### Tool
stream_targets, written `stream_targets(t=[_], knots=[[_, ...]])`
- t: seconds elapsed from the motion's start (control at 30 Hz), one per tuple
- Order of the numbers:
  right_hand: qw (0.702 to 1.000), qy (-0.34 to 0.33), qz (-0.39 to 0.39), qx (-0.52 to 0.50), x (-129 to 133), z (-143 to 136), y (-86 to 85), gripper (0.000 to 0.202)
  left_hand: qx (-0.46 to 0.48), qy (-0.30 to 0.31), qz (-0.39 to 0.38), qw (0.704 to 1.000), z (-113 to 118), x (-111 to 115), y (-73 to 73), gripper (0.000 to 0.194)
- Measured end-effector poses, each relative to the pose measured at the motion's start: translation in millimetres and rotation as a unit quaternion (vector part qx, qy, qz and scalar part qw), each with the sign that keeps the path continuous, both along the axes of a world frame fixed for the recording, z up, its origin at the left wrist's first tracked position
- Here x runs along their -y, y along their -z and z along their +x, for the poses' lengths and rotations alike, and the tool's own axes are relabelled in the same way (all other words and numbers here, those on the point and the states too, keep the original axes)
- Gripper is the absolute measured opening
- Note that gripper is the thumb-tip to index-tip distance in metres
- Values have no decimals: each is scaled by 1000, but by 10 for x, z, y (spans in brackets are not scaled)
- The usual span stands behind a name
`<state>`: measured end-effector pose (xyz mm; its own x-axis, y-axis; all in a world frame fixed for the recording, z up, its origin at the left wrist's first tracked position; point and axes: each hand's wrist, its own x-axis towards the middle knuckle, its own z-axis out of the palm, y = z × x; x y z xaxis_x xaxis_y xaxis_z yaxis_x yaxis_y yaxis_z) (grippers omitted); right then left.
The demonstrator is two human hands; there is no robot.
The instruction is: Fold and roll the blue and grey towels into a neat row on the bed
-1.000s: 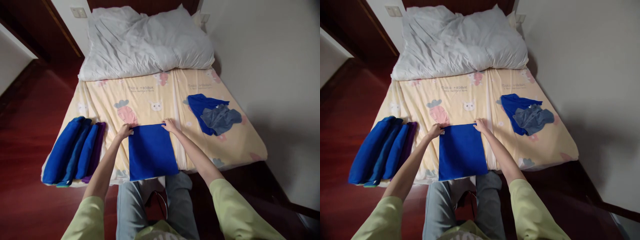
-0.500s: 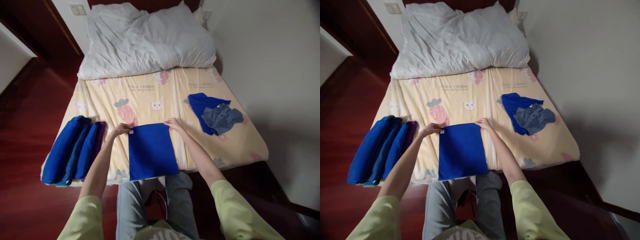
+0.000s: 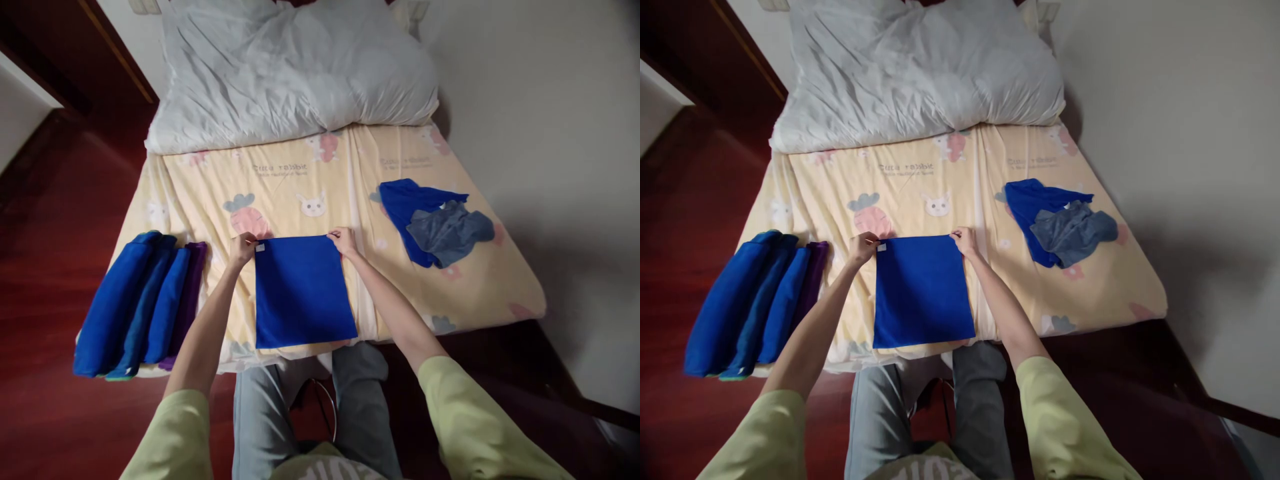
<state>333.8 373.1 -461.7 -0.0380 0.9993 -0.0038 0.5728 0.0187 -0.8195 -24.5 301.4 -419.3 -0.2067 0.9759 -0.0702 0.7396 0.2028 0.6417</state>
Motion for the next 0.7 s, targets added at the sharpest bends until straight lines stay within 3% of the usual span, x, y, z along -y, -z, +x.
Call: stream_targets(t=[0.17, 0.33, 0.47, 0.53, 0.7], knots=[[986, -27, 88, 142, 109, -89, 75, 19, -71, 18, 58, 996, 122, 52, 247, 26], [968, -39, 130, 212, 367, -212, -81, 38, -120, 27, 101, 987, 292, 244, 205, 31], [949, -168, 139, 226, 754, -400, -159, 51, -122, 137, 110, 977, 635, 493, 163, 43], [942, -204, 130, 233, 898, -434, -123, 55, -110, 142, 92, 979, 780, 598, 215, 54], [952, -138, 96, 254, 808, -369, -20, 63, -106, 89, 70, 988, 814, 605, 375, 69]])
